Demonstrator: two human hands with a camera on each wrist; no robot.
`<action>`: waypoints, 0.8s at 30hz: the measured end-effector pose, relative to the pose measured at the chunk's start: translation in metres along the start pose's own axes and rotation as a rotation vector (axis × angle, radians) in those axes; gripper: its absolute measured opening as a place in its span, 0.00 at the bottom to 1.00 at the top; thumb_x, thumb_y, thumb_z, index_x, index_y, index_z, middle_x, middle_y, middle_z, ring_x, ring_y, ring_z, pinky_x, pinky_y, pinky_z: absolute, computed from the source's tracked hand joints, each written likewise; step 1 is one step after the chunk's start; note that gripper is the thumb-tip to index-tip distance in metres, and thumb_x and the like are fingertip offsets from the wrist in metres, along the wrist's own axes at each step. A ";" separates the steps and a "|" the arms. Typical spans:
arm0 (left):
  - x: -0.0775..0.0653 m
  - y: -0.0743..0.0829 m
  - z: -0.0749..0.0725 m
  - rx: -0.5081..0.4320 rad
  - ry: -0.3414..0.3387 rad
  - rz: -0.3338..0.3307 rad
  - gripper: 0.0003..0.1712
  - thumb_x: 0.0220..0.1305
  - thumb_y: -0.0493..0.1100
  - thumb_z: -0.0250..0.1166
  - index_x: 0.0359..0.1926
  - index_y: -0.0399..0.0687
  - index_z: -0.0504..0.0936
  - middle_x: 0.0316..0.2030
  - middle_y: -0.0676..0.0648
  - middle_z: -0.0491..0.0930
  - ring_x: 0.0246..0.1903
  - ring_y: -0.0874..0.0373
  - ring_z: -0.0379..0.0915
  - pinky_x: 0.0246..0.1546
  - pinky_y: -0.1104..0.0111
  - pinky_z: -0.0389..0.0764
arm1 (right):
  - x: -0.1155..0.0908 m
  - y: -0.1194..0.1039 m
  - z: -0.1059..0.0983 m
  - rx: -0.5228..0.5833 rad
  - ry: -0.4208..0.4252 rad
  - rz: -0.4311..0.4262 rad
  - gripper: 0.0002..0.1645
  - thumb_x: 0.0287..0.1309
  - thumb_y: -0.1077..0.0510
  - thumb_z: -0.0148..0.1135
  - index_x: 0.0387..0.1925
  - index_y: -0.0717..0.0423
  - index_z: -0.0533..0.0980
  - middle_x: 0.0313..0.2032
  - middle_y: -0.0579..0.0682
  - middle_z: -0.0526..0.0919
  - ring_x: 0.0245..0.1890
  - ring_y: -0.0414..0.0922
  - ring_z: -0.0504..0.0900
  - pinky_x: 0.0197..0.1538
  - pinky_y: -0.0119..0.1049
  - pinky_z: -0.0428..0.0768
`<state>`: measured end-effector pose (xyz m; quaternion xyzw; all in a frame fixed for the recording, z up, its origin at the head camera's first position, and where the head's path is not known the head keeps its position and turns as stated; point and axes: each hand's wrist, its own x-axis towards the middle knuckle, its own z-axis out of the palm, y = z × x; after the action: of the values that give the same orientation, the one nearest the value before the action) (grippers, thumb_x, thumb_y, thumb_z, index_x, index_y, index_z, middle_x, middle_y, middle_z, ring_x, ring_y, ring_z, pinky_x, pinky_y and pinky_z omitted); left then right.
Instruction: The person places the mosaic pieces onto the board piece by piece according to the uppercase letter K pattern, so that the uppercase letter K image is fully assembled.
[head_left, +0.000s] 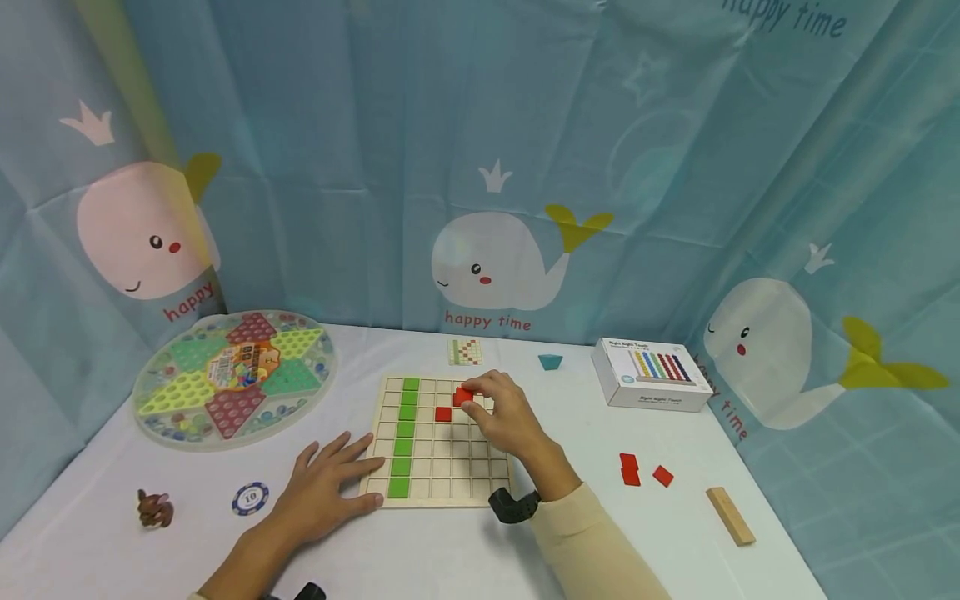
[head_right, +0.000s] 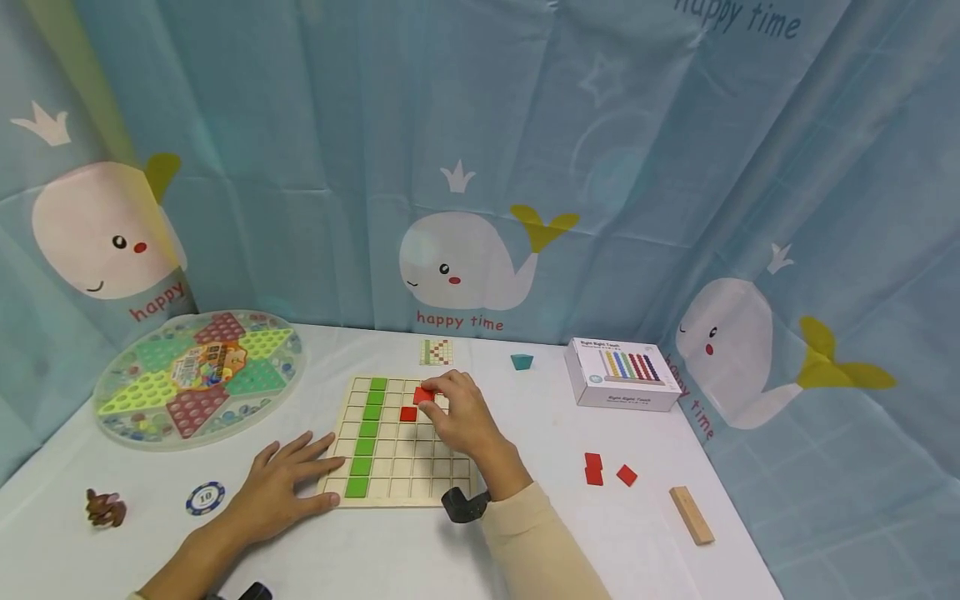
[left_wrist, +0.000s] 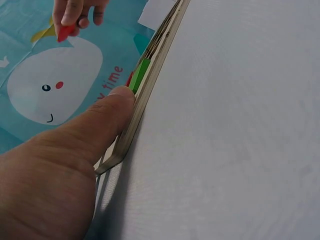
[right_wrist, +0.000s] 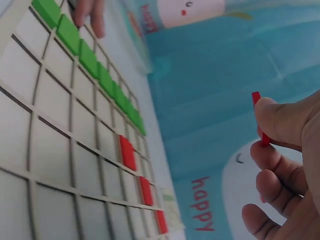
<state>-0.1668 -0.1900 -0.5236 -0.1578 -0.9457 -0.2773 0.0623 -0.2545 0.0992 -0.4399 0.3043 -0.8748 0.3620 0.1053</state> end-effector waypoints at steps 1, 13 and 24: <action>0.000 0.000 0.000 -0.001 0.000 0.000 0.36 0.50 0.71 0.66 0.55 0.57 0.83 0.66 0.49 0.67 0.68 0.39 0.52 0.63 0.39 0.40 | 0.001 0.000 0.004 0.000 -0.011 0.015 0.16 0.60 0.58 0.67 0.49 0.57 0.80 0.44 0.46 0.79 0.45 0.45 0.74 0.46 0.46 0.78; 0.000 -0.002 0.000 -0.001 0.006 0.011 0.35 0.51 0.71 0.66 0.55 0.58 0.83 0.66 0.50 0.67 0.68 0.39 0.52 0.63 0.39 0.41 | 0.007 0.002 0.049 0.034 -0.114 0.147 0.14 0.61 0.56 0.65 0.49 0.53 0.81 0.43 0.42 0.76 0.43 0.48 0.76 0.45 0.35 0.77; 0.000 0.000 -0.001 0.006 0.002 0.012 0.35 0.51 0.71 0.66 0.54 0.58 0.83 0.66 0.50 0.67 0.68 0.40 0.53 0.63 0.39 0.41 | 0.010 0.011 0.074 -0.035 -0.207 0.195 0.15 0.61 0.54 0.65 0.48 0.54 0.81 0.39 0.40 0.75 0.36 0.37 0.72 0.42 0.31 0.75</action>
<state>-0.1668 -0.1908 -0.5233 -0.1630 -0.9455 -0.2743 0.0652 -0.2662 0.0497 -0.4951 0.2517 -0.9126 0.3219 -0.0159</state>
